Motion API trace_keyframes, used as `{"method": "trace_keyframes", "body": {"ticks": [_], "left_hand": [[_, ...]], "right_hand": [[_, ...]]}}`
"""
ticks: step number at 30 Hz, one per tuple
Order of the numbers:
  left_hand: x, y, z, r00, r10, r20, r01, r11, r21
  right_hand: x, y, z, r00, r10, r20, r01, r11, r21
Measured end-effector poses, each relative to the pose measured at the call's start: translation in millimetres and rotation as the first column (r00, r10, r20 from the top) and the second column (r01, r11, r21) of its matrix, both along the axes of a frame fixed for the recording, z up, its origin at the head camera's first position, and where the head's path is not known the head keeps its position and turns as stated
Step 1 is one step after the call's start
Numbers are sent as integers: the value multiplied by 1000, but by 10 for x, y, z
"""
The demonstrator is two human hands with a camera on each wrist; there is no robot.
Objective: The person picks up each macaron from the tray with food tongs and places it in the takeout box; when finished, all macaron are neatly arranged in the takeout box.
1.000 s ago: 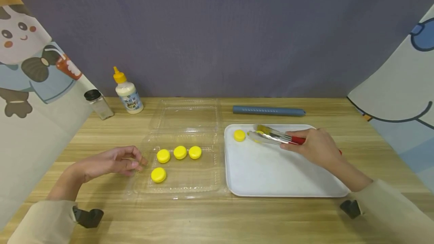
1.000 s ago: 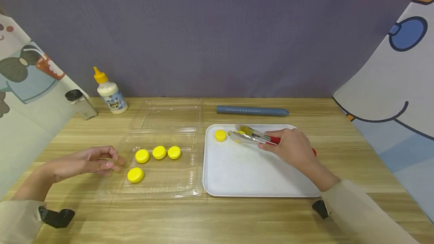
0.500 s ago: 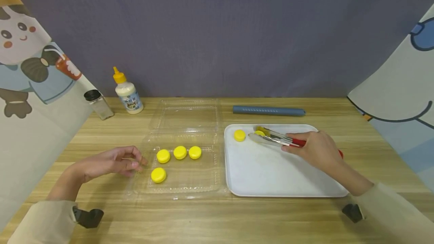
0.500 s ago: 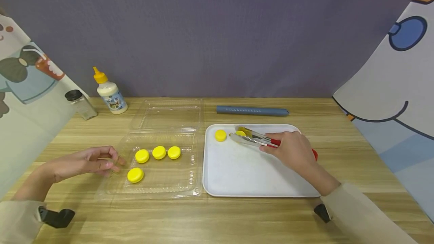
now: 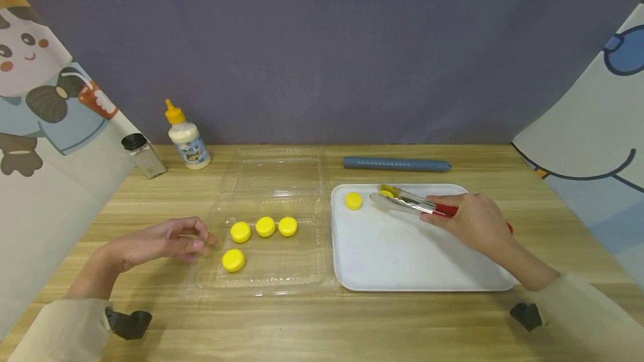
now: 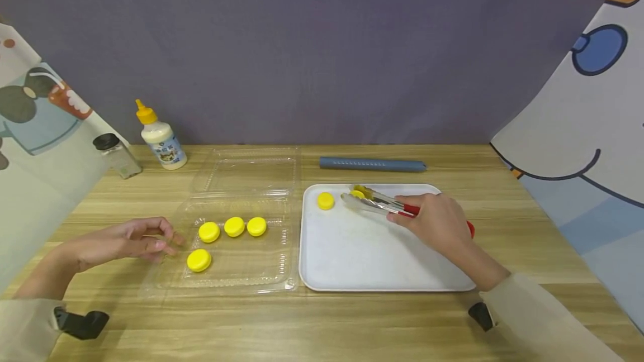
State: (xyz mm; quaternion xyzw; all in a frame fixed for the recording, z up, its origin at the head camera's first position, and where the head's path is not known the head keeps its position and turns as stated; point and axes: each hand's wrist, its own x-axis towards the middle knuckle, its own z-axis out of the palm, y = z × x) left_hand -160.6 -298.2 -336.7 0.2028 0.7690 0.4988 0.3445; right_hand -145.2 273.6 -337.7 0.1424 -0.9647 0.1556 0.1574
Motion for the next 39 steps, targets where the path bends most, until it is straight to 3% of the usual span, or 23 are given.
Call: {"method": "trace_keyframes", "body": {"ticks": [12,23,32,39], "left_hand": [[7,-4,19,1000,3,-6,-3,1000,-14],[-12,11,20,1000,6,3,-6,1000,-21],[-25,18,25,1000,3,4,-2,1000,-24],[-20,11,15,1000,8,3,-8,1000,-28]], "right_hand": [[45,-76,246,996,69,-52,-68,998,17],[118,-397,491,989,143,-48,-140,988,59],[166,-755,578,979,198,44,-199,980,28],[146,-1071,547,961,262,85,-263,965,6]]}}
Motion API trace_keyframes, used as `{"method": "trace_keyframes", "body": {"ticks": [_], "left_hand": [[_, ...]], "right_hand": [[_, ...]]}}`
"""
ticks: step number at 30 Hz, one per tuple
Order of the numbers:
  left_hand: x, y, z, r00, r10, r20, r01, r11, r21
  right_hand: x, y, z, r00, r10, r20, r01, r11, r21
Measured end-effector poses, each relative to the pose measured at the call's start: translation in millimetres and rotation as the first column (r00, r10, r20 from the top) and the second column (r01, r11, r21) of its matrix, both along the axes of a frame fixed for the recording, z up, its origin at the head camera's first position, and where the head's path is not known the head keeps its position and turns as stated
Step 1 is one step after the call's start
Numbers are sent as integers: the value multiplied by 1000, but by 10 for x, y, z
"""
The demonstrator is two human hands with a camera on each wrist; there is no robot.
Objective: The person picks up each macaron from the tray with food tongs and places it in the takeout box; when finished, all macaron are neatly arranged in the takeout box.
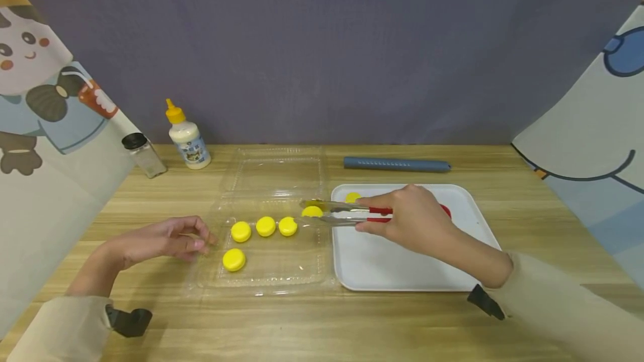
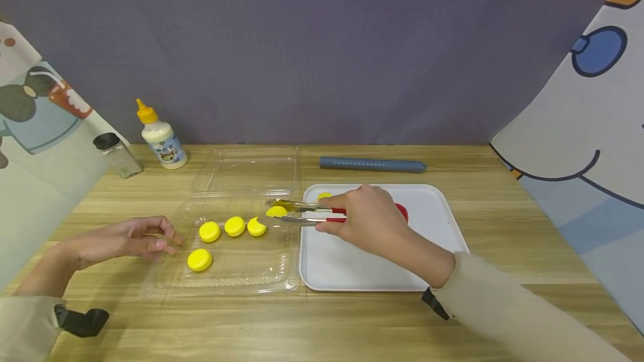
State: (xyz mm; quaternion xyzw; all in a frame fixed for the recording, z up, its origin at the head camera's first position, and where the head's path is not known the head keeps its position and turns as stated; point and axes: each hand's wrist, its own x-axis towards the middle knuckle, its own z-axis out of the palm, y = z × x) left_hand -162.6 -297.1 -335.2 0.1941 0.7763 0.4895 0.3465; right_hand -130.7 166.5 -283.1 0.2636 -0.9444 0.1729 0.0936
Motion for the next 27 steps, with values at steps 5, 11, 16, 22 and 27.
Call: {"method": "trace_keyframes", "body": {"ticks": [5,11,16,22,27], "left_hand": [[9,-2,7,1000,-1,-2,1,1000,3],[15,12,18,1000,-1,-4,1,1000,3],[18,20,25,1000,3,-7,-3,1000,-5],[15,23,36,1000,-2,-5,2,1000,-4],[17,22,34,1000,0,1,0,1000,-5]], "right_hand": [[-44,-206,-47,997,71,4,-71,997,7],[-61,-402,-93,989,146,-13,-145,989,34],[-55,-549,-143,982,184,-35,-182,981,71],[-43,-704,-172,983,179,39,-182,977,108],[-43,-794,-190,979,187,86,-197,972,125]]}}
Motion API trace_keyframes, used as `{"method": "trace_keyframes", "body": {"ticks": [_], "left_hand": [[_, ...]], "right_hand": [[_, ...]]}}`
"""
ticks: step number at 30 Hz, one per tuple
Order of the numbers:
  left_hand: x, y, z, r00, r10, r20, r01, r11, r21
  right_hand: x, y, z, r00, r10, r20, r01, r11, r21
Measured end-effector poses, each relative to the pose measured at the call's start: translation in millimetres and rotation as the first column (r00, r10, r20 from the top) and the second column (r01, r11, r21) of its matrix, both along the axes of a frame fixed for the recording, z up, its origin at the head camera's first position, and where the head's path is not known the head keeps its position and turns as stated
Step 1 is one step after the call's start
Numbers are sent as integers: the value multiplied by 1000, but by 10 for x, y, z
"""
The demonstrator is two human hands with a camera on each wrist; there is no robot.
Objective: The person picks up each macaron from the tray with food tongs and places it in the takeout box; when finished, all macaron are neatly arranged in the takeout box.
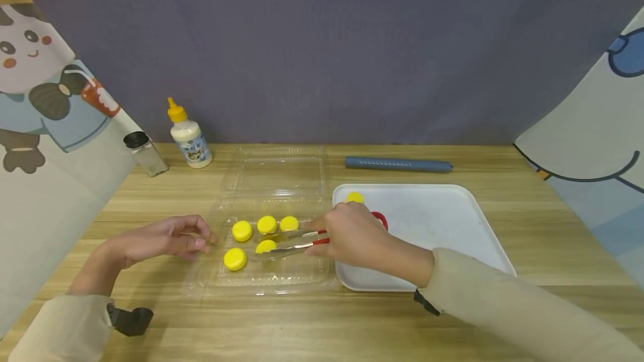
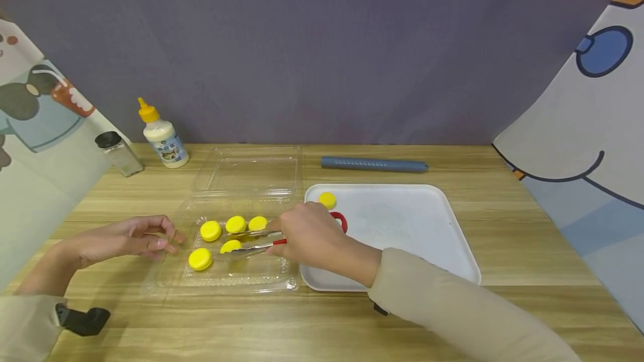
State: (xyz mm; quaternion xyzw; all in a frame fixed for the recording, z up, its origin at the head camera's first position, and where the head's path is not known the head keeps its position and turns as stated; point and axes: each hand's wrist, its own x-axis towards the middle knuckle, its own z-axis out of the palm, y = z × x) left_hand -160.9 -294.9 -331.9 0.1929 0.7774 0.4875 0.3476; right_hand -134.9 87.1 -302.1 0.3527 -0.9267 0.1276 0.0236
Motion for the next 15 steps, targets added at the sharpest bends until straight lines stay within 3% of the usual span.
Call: {"method": "trace_keyframes", "body": {"ticks": [15], "left_hand": [[-10,-10,-20,1000,-1,2,1,1000,15]], "right_hand": [[-27,-105,-74,998,59,22,-59,998,27]]}}
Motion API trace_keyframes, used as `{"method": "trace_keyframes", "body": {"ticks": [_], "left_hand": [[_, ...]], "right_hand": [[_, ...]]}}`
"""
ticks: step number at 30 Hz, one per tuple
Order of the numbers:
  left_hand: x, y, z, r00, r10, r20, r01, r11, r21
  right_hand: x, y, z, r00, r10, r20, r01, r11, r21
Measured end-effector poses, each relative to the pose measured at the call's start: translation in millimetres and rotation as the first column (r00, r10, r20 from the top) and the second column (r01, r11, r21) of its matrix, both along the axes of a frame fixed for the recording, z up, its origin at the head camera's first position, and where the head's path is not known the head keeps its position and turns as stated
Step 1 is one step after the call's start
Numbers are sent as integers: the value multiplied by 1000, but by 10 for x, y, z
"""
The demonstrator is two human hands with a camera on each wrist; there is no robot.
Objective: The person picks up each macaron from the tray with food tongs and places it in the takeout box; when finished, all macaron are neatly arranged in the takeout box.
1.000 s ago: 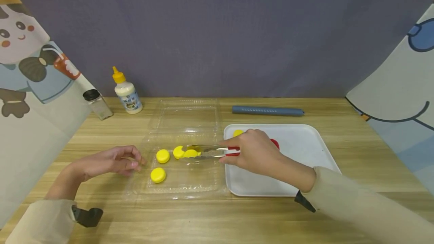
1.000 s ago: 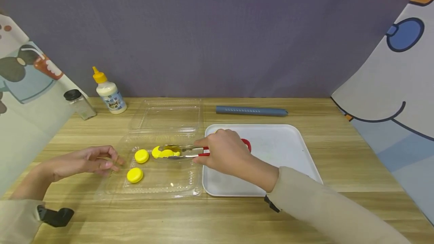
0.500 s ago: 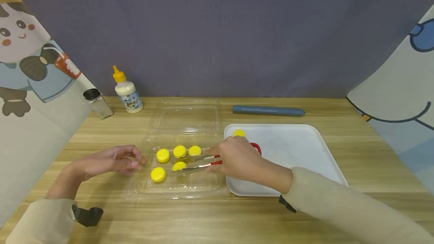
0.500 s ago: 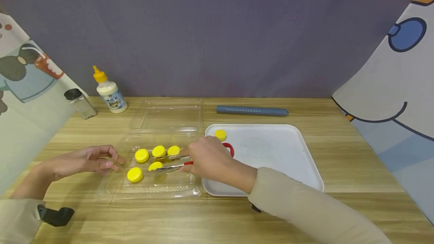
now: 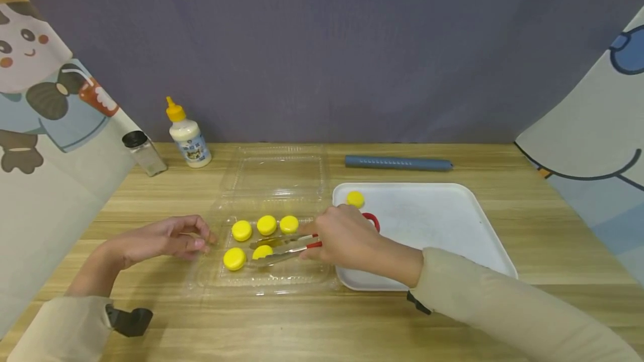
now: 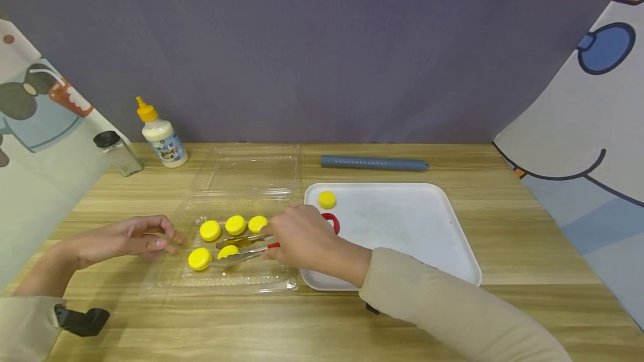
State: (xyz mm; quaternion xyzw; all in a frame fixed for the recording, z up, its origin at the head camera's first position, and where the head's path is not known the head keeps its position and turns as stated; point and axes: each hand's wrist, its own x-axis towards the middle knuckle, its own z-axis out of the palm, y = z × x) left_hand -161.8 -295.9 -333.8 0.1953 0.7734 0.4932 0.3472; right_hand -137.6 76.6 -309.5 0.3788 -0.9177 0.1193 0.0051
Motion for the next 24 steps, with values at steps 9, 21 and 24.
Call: {"method": "trace_keyframes", "body": {"ticks": [9,21,24], "left_hand": [[-2,3,10,1000,-1,8,1,1000,-2],[-13,-9,8,1000,-6,-4,6,1000,-3],[-11,-11,4,1000,-6,-5,6,1000,-4]], "right_hand": [[-2,-12,-5,1000,-17,1,17,1000,18],[10,236,108,996,-94,-8,92,988,-126],[15,321,112,993,-117,23,119,979,-168]]}}
